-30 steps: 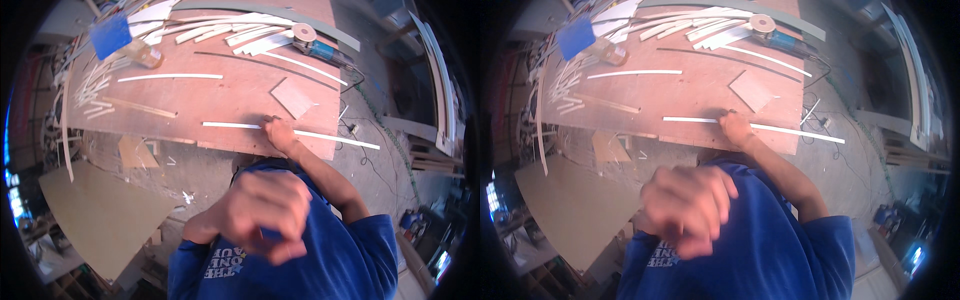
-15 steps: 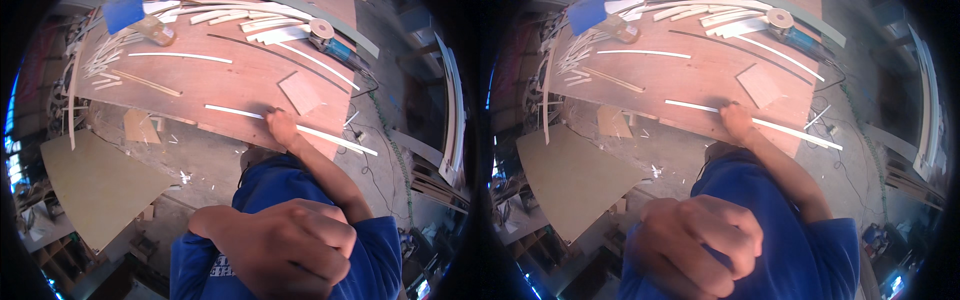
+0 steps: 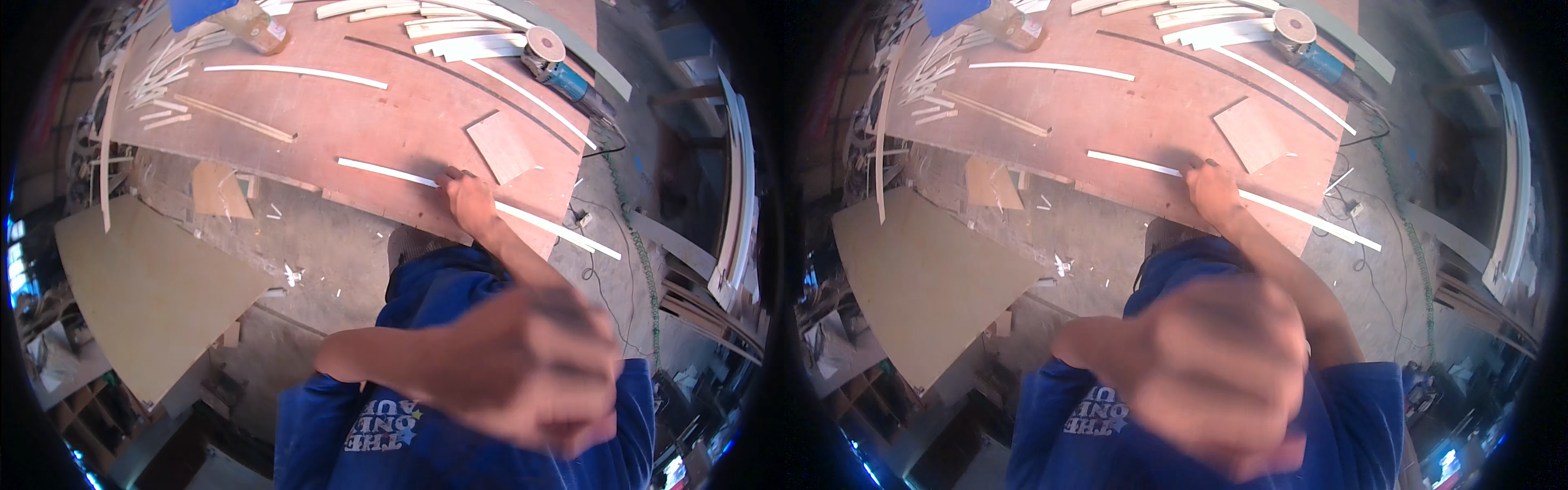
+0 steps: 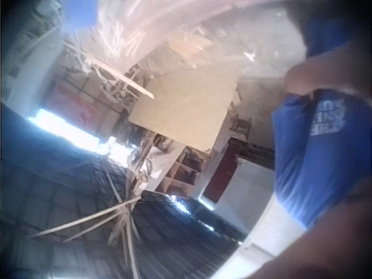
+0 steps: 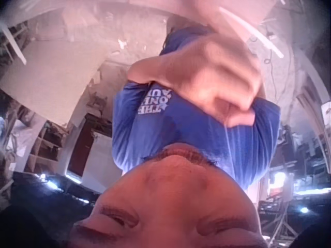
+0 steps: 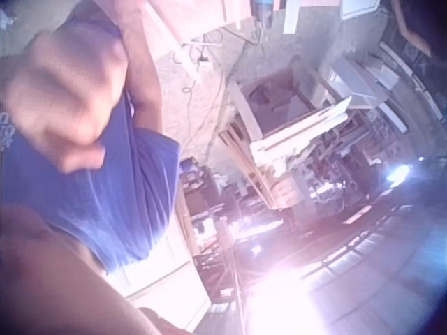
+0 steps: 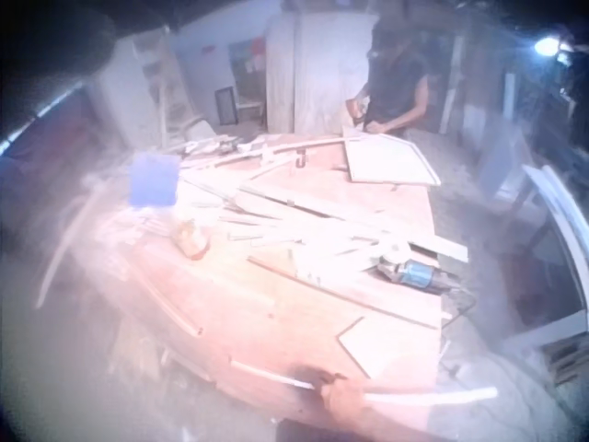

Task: The person repeatedly picks up thin wooden strips from a workbench, aligns them, and places them back down. They occasionally move larger boards and retrieve additional strips from a nearby rack. The task involves organizing and preparing wooden pieces for further assembly.

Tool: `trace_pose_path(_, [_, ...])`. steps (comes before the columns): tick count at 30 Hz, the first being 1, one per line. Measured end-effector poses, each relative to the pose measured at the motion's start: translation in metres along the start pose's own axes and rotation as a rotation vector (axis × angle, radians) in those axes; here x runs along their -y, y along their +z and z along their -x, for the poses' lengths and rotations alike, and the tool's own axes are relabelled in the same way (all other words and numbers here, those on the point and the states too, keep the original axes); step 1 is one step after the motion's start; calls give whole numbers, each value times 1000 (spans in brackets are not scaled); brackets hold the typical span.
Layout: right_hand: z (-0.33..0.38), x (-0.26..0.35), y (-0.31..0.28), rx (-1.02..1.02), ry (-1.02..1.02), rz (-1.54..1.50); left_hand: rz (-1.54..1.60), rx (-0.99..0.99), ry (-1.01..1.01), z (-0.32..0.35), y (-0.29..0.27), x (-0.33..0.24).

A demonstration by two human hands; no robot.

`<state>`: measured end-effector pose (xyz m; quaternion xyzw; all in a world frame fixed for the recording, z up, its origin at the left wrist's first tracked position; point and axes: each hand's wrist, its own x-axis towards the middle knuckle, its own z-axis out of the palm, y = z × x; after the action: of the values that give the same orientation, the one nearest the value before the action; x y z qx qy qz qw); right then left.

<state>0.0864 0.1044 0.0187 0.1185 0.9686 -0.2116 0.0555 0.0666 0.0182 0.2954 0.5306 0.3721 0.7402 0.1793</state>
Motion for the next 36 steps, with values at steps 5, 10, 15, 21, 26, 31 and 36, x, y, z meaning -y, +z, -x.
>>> trace_pose_path(5, [2,0,7,-9,72,35,-860,48,-577,102,-116,122])
trace_pose_path(10, [-4,14,-2,-39,66,-15,-855,268,-618,188,-179,180])
trace_pose_path(15, [11,16,15,-215,146,-104,-1124,452,-349,232,-182,218])
trace_pose_path(21, [15,29,-1,-223,92,-49,-1211,395,-178,221,-182,202])
trace_pose_path(26, [12,18,3,-226,0,5,-1295,393,-127,225,-180,204])
trace_pose_path(31, [9,13,1,-194,-37,10,-1274,320,-65,224,-178,206])
trace_pose_path(36, [6,6,6,-176,-51,15,-1251,371,-151,223,-177,198])
